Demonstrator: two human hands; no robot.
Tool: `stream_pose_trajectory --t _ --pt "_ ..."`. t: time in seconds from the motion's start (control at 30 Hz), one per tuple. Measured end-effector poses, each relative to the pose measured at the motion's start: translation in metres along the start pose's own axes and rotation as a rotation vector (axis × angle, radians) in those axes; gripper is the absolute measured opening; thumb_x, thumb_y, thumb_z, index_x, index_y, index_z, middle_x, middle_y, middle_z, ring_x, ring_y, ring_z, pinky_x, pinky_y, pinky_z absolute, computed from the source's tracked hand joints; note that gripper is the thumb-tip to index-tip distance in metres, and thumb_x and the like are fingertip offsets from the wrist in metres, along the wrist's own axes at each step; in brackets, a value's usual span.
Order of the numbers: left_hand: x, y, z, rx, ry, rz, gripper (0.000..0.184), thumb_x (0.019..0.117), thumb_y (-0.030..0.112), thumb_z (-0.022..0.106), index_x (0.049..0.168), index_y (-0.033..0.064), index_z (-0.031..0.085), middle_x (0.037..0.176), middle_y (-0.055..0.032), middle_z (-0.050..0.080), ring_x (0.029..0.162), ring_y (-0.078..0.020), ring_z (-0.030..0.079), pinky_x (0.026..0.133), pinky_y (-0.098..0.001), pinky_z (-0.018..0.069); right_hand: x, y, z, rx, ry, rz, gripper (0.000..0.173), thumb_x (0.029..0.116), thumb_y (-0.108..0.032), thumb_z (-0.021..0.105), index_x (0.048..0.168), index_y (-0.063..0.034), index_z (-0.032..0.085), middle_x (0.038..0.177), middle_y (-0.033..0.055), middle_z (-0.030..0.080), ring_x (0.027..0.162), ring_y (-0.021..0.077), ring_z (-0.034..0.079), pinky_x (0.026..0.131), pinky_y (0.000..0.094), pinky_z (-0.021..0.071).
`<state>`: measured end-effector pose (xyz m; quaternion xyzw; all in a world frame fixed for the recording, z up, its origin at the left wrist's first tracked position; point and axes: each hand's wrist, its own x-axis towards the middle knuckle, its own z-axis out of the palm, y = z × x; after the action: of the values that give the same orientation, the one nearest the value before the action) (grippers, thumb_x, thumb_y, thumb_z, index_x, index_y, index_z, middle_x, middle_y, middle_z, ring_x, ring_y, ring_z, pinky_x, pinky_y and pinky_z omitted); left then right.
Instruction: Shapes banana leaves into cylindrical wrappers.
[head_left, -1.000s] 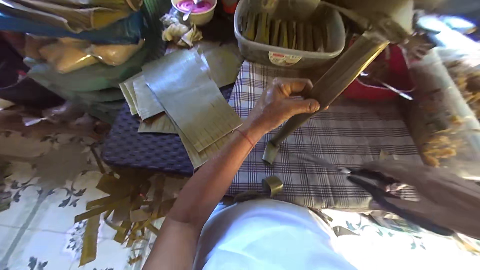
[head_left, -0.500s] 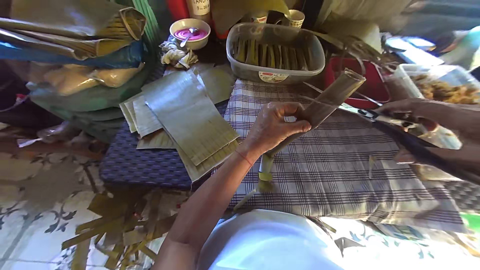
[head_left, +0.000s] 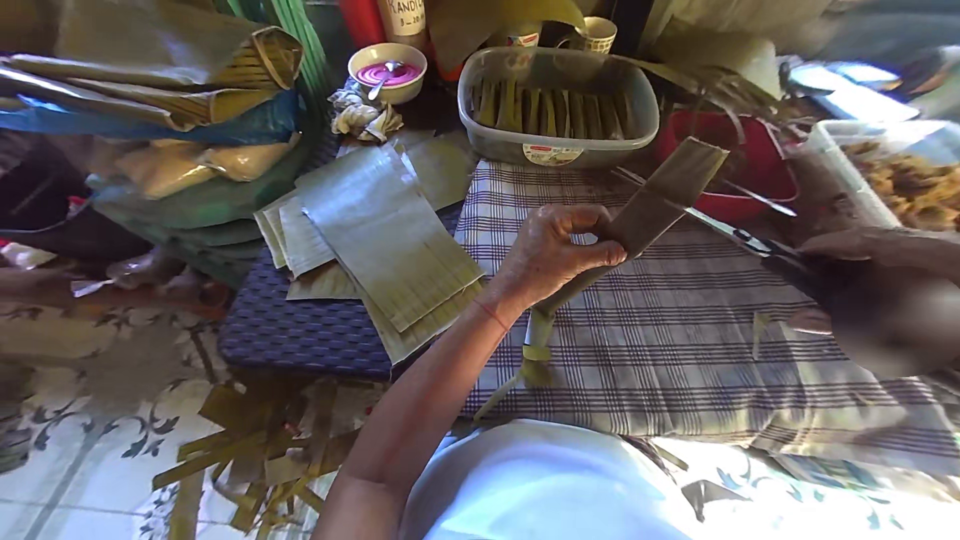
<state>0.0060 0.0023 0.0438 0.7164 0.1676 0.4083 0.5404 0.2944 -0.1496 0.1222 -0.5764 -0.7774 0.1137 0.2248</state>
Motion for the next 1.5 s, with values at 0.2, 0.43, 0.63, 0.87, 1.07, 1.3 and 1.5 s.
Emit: stream_pose_trajectory --t 0.2,0.43,0.63,0.87,1.07,1.3,1.5 --pt "0.004 -0.004 -0.007 -0.027 -0.04 0.024 0.007 0.0857 -0.005 0.072 0.093 -0.003 0.073 0.091 -0.0063 0.074 0.09 -0.0068 0.07 0.086 -0.0243 0.0569 0.005 0.006 0.015 -0.035 -0.002 0.071 0.043 0.0912 -0.047 0.063 0.11 -0.0079 0.069 0.083 -0.0019 0.065 0.067 0.001 0.059 0.058 0.0208 0.0494" --pt "0.009 -0.006 -0.016 0.116 0.07 0.059 0.006 0.0845 -0.002 0.075 0.09 -0.0016 0.072 0.094 -0.0058 0.07 0.083 -0.0054 0.066 0.076 -0.0207 0.0564 -0.02 0.042 0.123 -0.417 -0.037 0.385 0.038 0.086 -0.013 0.078 0.121 -0.0074 0.063 0.068 0.0241 0.063 0.061 0.0524 0.063 0.052 0.0694 0.0459" --pt "0.006 -0.001 -0.016 0.204 0.087 0.061 0.005 0.09 0.001 0.071 0.085 -0.0009 0.071 0.095 -0.0055 0.069 0.076 -0.0015 0.064 0.067 -0.0162 0.0546 -0.009 0.043 0.109 -0.249 -0.113 0.307 0.026 0.0913 -0.024 0.078 0.113 -0.0088 0.075 0.094 0.0197 0.072 0.083 0.0438 0.07 0.068 0.0671 0.0531" --pt "-0.002 0.0 -0.01 0.237 0.134 0.101 0.001 0.089 -0.001 0.072 0.089 -0.0025 0.071 0.097 -0.007 0.069 0.077 -0.0017 0.065 0.068 -0.0159 0.0564 0.076 -0.059 0.148 0.73 0.597 0.005 0.026 0.0913 0.001 0.069 0.117 0.003 0.069 0.112 0.0059 0.069 0.101 0.0101 0.069 0.091 0.0249 0.0597" --pt "-0.009 -0.003 -0.016 0.061 0.209 -0.031 0.008 0.089 -0.004 0.07 0.095 -0.0003 0.067 0.082 -0.0013 0.068 0.069 -0.0041 0.065 0.062 -0.0196 0.0576 0.098 -0.067 0.168 0.865 0.665 -0.037 0.022 0.0873 0.007 0.07 0.11 0.0046 0.068 0.104 0.0058 0.068 0.094 0.0097 0.069 0.088 0.0247 0.0597" --pt "0.005 -0.004 -0.017 0.112 0.244 0.123 0.012 0.085 -0.007 0.07 0.079 0.0013 0.063 0.082 -0.002 0.062 0.066 -0.0038 0.059 0.058 -0.0181 0.0527 0.112 -0.063 0.164 0.753 0.709 -0.134 0.016 0.0895 0.007 0.067 0.106 0.006 0.067 0.101 0.0073 0.07 0.095 0.0101 0.069 0.09 0.0273 0.0587" --pt "0.004 -0.03 -0.012 -0.073 0.329 0.075 0.009 0.088 -0.007 0.067 0.088 0.0018 0.065 0.084 -0.0004 0.064 0.074 -0.004 0.061 0.067 -0.0198 0.0533 0.122 -0.043 0.166 0.934 0.563 -0.114 0.021 0.0902 0.007 0.067 0.111 0.0026 0.067 0.105 0.0044 0.07 0.097 0.0096 0.069 0.09 0.0266 0.0594"
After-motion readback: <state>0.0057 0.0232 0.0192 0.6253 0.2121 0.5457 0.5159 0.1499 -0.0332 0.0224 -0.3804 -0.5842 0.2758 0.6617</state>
